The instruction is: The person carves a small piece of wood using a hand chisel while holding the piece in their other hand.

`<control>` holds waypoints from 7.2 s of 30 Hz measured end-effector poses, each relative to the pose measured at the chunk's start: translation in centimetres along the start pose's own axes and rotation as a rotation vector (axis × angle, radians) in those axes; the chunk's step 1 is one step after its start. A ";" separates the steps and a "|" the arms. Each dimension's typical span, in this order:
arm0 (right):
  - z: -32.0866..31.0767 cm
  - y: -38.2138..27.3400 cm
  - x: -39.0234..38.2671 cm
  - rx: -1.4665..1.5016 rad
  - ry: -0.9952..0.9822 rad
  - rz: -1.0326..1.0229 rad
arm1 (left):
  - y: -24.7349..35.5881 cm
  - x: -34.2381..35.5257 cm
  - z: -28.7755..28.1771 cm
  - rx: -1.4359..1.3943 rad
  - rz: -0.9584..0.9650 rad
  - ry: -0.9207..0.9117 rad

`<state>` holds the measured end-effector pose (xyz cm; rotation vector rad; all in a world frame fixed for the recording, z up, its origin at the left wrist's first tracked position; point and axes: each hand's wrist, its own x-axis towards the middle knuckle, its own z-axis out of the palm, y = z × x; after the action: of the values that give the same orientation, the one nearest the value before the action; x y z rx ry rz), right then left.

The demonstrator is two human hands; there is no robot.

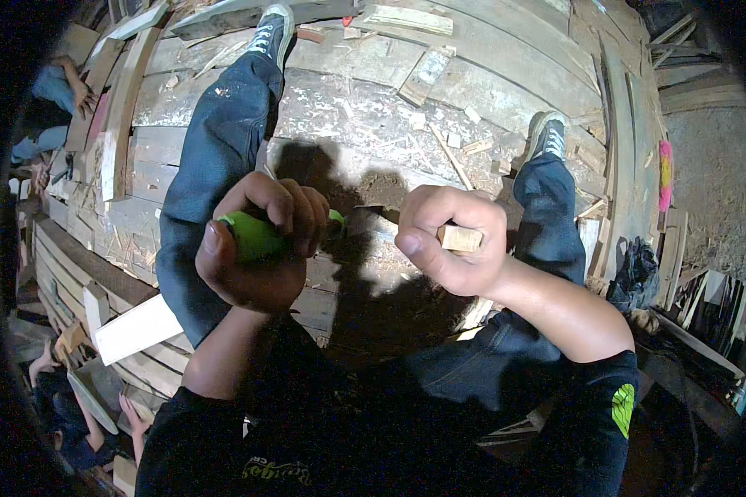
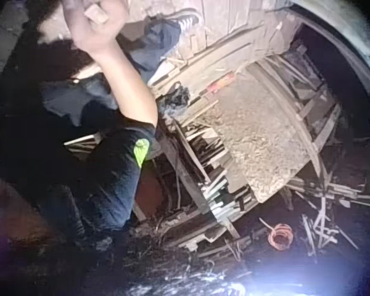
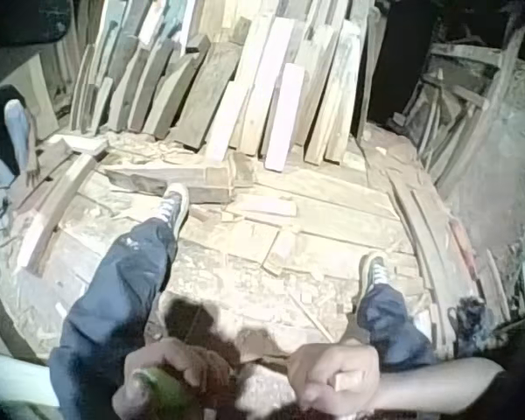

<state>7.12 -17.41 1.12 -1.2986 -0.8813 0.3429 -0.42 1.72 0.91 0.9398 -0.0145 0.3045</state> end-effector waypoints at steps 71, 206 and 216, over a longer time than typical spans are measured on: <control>0.0 0.0 0.2 -0.040 -0.069 -0.040 | 0.3 -0.4 -0.1 0.188 0.011 -0.276; -0.2 0.0 0.1 -0.149 -0.116 -0.023 | -0.5 -0.4 1.0 0.209 0.083 -0.299; -0.3 0.0 0.2 -0.172 -0.125 -0.026 | 0.6 -0.6 1.3 0.263 -0.029 -0.290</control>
<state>7.48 -17.53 1.20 -1.4340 -1.0505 0.3362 -0.99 0.89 2.05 1.2388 -0.2311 0.1429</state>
